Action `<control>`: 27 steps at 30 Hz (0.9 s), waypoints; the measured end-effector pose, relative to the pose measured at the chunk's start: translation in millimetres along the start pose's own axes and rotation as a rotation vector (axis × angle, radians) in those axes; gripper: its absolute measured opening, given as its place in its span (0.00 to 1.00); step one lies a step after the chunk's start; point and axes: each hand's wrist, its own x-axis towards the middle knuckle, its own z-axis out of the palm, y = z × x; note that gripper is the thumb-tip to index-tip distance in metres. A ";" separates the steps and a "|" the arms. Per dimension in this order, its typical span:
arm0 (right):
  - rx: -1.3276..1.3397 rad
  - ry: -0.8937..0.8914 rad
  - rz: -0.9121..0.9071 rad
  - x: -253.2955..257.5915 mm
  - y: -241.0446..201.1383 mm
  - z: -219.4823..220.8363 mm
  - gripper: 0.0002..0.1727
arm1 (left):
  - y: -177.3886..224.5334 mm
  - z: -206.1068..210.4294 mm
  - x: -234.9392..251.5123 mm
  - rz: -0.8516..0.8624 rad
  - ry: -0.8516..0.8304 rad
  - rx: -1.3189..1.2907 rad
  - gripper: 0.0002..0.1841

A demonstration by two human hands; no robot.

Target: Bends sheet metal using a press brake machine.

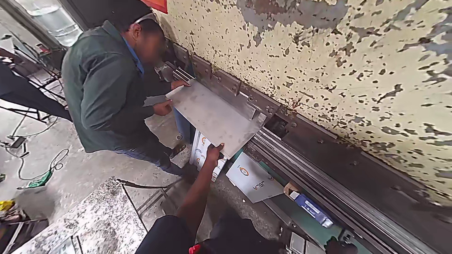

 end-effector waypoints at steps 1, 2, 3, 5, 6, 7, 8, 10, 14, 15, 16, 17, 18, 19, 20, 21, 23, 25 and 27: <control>0.005 0.029 -0.021 -4.2 -1.8 -0.9 0.33 | 0.1 0.6 0.4 0.006 0.005 -0.004 0.23; 0.018 0.088 -0.061 -4.8 2.0 3.4 0.33 | -2.6 -0.1 0.7 0.009 0.010 -0.006 0.23; 0.028 0.165 -0.086 1.0 8.8 14.0 0.32 | -5.2 -1.0 1.8 0.015 0.013 -0.006 0.22; 0.011 0.053 -0.033 6.3 8.8 9.2 0.33 | -6.9 -0.5 3.2 0.028 0.012 -0.010 0.21; 0.050 0.027 -0.024 13.6 13.3 13.7 0.33 | -6.9 -0.3 3.7 0.041 0.016 -0.012 0.21; 0.063 0.016 -0.017 19.1 15.8 18.2 0.32 | -6.9 -1.1 4.1 0.049 0.022 -0.004 0.21; 0.063 0.020 -0.016 22.1 16.9 21.4 0.32 | -7.5 -2.4 5.0 0.057 0.025 0.008 0.21; 0.053 0.023 -0.004 22.8 21.4 21.4 0.32 | -13.5 -1.7 8.4 0.067 0.018 0.025 0.21; 0.055 0.010 0.008 23.4 19.1 18.7 0.30 | -15.1 -0.2 7.0 0.098 0.023 -0.004 0.21; 0.051 0.010 0.006 22.9 18.5 17.9 0.29 | -14.6 0.3 5.1 0.096 0.027 0.002 0.21; 0.045 0.012 0.004 21.9 17.3 17.0 0.29 | -14.3 0.3 3.9 0.092 0.034 0.008 0.21; 0.040 0.012 0.004 20.8 15.5 16.2 0.28 | -13.3 0.1 3.6 0.088 0.040 0.014 0.22; 0.039 0.007 0.007 19.5 14.1 15.7 0.28 | -11.9 -0.1 3.0 0.086 0.041 0.021 0.22; 0.039 0.004 0.013 18.3 13.8 15.2 0.28 | -11.3 -0.1 1.6 0.087 0.040 0.028 0.21; 0.037 0.004 0.016 17.8 13.7 14.3 0.28 | -10.6 -0.1 -0.1 0.088 0.034 0.031 0.21; 0.039 0.006 0.014 18.6 13.6 14.2 0.27 | -10.0 0.3 -0.6 0.090 0.028 0.035 0.21; 0.061 0.007 0.010 20.3 16.9 16.4 0.27 | -10.9 -0.2 0.7 0.095 0.027 0.035 0.20; 0.083 0.005 0.011 22.2 19.2 19.1 0.27 | -11.7 -0.4 0.8 0.093 0.033 0.038 0.21; 0.099 -0.001 0.009 22.6 19.4 19.2 0.27 | -13.7 -1.1 1.3 0.075 0.039 0.042 0.23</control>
